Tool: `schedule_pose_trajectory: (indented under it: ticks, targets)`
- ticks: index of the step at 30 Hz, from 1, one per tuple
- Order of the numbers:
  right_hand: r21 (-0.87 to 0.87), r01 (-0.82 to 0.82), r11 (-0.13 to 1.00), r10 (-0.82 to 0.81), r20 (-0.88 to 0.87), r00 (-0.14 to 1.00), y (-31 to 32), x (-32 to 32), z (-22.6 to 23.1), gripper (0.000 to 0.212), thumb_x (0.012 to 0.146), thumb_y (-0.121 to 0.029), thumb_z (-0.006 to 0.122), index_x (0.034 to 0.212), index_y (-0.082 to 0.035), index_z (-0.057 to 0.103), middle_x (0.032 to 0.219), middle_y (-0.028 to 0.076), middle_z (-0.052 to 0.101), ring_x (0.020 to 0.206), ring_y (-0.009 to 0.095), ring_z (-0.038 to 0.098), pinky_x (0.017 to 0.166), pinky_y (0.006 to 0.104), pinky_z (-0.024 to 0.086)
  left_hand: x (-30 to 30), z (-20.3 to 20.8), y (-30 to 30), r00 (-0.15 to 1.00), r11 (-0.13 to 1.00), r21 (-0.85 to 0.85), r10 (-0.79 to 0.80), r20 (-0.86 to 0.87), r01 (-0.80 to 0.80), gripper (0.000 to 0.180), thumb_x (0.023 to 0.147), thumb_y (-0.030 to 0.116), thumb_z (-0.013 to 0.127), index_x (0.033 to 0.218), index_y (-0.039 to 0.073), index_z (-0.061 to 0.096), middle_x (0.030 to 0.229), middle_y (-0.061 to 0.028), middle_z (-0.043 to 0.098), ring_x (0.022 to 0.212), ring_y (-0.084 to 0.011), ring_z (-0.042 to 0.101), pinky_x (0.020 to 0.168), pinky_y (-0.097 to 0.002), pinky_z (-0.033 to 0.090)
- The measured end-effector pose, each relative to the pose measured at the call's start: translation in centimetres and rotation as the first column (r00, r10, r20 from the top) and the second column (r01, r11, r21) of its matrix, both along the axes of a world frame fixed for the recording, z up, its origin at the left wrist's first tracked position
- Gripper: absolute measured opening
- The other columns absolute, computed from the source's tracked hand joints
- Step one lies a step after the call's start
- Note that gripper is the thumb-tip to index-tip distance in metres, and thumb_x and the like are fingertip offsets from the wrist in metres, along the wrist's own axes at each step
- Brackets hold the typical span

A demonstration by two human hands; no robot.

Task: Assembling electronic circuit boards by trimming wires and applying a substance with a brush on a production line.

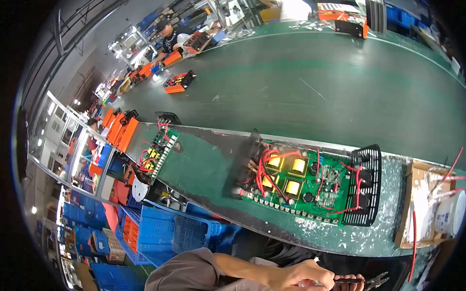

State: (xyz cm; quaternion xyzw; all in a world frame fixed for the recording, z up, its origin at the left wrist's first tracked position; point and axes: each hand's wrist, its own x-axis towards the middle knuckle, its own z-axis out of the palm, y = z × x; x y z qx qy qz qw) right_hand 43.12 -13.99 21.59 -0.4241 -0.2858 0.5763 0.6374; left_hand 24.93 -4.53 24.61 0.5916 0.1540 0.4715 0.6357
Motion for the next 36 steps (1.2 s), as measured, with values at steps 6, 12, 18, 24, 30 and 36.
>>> schedule_pose_trajectory:
  ticks: [6,12,18,24,30,36]
  targets:
    - [-0.01,-0.046,0.999,0.047,0.042,0.998,0.4,-0.2,-0.1,0.063,0.087,-0.016,0.056,0.14,0.005,0.028,0.128,0.02,0.047,0.115,0.032,0.052,0.097,0.0429,0.043,-1.1,0.7,-0.1,0.998,0.999,-0.032,0.037,-0.042,-0.038,0.02,0.094,0.016,0.052,0.085,0.0,0.06,0.068,-0.004,0.056,0.055,-0.0116,0.048,0.05,-0.0256,0.036]
    - [-0.096,0.182,0.979,-0.176,0.067,0.982,0.4,-2.5,-0.4,0.063,0.08,-0.014,0.06,0.134,0.007,0.035,0.122,0.021,0.051,0.11,0.034,0.055,0.089,0.0453,0.05,-1.5,-0.6,0.1,0.997,0.981,-0.196,0.01,0.072,0.004,0.019,0.099,0.016,0.049,0.092,0.0,0.055,0.078,-0.0017,0.051,0.067,-0.008,0.044,0.059,-0.0238,0.037]
    - [-0.053,-0.026,0.998,0.053,0.598,0.799,1.1,-0.9,0.8,0.057,0.078,-0.003,0.054,0.133,0.003,0.039,0.119,0.02,0.052,0.105,0.031,0.054,0.091,0.039,0.042,-3.3,-1.3,1.5,0.974,0.987,-0.007,0.159,-0.159,-0.162,0.028,0.096,0.016,0.043,0.083,-0.006,0.055,0.071,-0.0155,0.058,0.054,-0.0124,0.049,0.049,-0.0246,0.04]
    - [-0.072,-0.266,0.961,0.092,0.994,0.064,2.6,2.0,6.9,0.045,0.072,-0.012,0.064,0.112,0.005,0.053,0.099,0.02,0.054,0.085,0.035,0.055,0.072,0.0409,0.046,-2.1,-2.3,1.9,0.978,0.98,0.193,-0.001,-0.211,0.042,0.013,0.087,0.008,0.053,0.084,-0.003,0.057,0.074,-0.0132,0.06,0.054,-0.0189,0.054,0.046,-0.0271,0.04]
    - [-0.06,-0.356,0.933,0.058,0.998,-0.017,2.6,2.7,8.2,0.056,0.053,-0.012,0.065,0.107,0.0,0.059,0.093,0.014,0.053,0.081,0.03,0.054,0.068,0.0406,0.043,-1.1,-2.2,1.5,0.984,0.93,0.364,0.017,-0.179,0.05,0.022,0.092,0.015,0.048,0.084,-0.005,0.053,0.069,-0.0153,0.057,0.046,-0.0177,0.047,0.041,-0.0291,0.035]
    - [-0.045,-0.369,0.928,0.025,0.998,-0.061,2.7,2.6,8.5,0.052,0.054,-0.017,0.063,0.103,-0.002,0.061,0.089,0.012,0.053,0.078,0.028,0.054,0.067,0.0396,0.043,-1.3,-2.4,1.0,0.98,0.931,0.364,0.082,-0.182,-0.011,0.017,0.084,0.014,0.057,0.085,-0.003,0.059,0.073,-0.0114,0.058,0.05,-0.0202,0.052,0.042,-0.0288,0.04]
